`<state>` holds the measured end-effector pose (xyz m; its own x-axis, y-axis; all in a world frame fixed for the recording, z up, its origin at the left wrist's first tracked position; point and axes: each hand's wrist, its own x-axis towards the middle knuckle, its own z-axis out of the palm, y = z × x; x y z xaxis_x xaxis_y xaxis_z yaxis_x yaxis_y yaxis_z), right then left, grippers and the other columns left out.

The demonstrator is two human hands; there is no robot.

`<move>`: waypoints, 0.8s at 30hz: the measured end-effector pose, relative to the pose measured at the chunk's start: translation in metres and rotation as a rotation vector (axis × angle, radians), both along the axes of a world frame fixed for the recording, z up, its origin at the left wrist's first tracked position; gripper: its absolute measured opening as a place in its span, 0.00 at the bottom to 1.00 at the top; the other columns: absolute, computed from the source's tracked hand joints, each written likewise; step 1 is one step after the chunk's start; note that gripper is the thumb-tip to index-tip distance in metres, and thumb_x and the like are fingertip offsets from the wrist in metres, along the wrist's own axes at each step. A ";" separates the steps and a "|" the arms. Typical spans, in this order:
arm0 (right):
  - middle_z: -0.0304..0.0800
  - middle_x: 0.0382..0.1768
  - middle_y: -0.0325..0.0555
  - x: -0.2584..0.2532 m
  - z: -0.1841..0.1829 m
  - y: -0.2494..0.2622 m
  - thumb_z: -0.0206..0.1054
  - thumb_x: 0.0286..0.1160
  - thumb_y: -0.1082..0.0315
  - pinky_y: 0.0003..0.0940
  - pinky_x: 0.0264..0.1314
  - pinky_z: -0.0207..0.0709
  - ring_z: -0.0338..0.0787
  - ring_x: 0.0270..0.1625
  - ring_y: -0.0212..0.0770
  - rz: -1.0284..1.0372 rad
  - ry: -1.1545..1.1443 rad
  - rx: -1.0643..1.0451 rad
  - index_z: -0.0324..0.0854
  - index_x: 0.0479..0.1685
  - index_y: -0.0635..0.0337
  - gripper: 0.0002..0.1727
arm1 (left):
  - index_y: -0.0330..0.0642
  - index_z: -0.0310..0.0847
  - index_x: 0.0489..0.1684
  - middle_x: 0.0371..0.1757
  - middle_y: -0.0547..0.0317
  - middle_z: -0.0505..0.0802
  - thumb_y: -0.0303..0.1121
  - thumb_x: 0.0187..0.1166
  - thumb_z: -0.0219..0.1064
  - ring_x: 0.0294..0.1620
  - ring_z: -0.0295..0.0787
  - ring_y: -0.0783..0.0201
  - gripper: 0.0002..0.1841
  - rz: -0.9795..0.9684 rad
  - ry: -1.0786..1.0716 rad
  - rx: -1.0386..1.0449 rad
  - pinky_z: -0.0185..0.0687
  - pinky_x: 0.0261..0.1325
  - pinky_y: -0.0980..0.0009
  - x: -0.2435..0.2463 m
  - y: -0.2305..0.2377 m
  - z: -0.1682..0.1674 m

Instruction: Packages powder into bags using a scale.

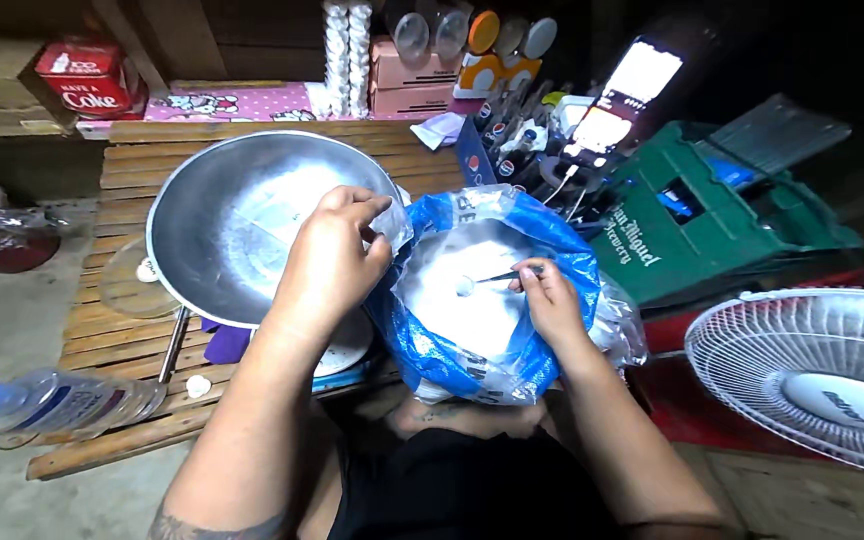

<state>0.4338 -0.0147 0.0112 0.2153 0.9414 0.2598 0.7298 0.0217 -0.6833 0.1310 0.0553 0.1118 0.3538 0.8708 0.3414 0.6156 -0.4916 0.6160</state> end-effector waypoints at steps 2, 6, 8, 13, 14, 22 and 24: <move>0.89 0.36 0.44 0.001 -0.001 0.001 0.48 0.93 0.63 0.38 0.48 0.81 0.87 0.39 0.34 0.008 0.108 -0.077 0.79 0.61 0.62 0.17 | 0.37 0.87 0.67 0.67 0.44 0.88 0.24 0.77 0.64 0.47 0.92 0.57 0.20 -0.001 0.001 0.012 0.89 0.49 0.61 0.000 0.000 0.000; 0.86 0.33 0.36 0.008 -0.009 0.004 0.48 0.94 0.63 0.25 0.43 0.78 0.84 0.35 0.26 -0.032 0.431 -0.136 0.78 0.61 0.59 0.15 | 0.38 0.87 0.67 0.66 0.44 0.88 0.24 0.77 0.64 0.48 0.92 0.58 0.20 -0.002 0.001 0.017 0.89 0.49 0.63 0.000 -0.001 -0.001; 0.85 0.32 0.36 0.010 -0.010 0.005 0.49 0.94 0.63 0.24 0.41 0.78 0.84 0.33 0.26 -0.081 0.567 -0.152 0.77 0.62 0.59 0.14 | 0.38 0.87 0.68 0.67 0.45 0.87 0.24 0.78 0.64 0.48 0.92 0.58 0.20 0.000 0.006 0.007 0.89 0.49 0.64 0.000 0.000 0.000; 0.85 0.29 0.32 0.014 -0.009 0.006 0.49 0.94 0.65 0.22 0.38 0.80 0.84 0.30 0.25 -0.164 0.747 -0.131 0.77 0.59 0.58 0.13 | 0.39 0.87 0.68 0.68 0.45 0.87 0.23 0.77 0.64 0.47 0.92 0.58 0.20 -0.004 0.003 0.005 0.89 0.48 0.63 0.001 0.000 0.000; 0.85 0.29 0.32 0.015 -0.007 0.006 0.49 0.94 0.65 0.22 0.38 0.81 0.85 0.29 0.25 -0.174 0.796 -0.117 0.77 0.58 0.58 0.12 | 0.38 0.87 0.67 0.67 0.45 0.87 0.23 0.77 0.64 0.47 0.92 0.58 0.20 -0.006 0.001 0.010 0.89 0.48 0.63 0.001 0.000 -0.001; 0.84 0.28 0.33 0.002 0.032 -0.003 0.45 0.94 0.66 0.21 0.38 0.83 0.86 0.29 0.27 -0.110 1.021 0.050 0.79 0.52 0.55 0.14 | 0.38 0.87 0.67 0.67 0.44 0.87 0.23 0.77 0.66 0.47 0.92 0.57 0.19 -0.017 -0.011 0.003 0.89 0.49 0.63 0.001 0.001 -0.003; 0.85 0.29 0.33 -0.003 0.046 -0.005 0.45 0.94 0.65 0.22 0.40 0.83 0.86 0.31 0.27 -0.036 1.039 0.096 0.80 0.52 0.54 0.15 | 0.38 0.87 0.67 0.67 0.45 0.87 0.23 0.78 0.66 0.48 0.92 0.57 0.19 -0.020 -0.014 -0.010 0.89 0.49 0.63 0.001 0.001 -0.002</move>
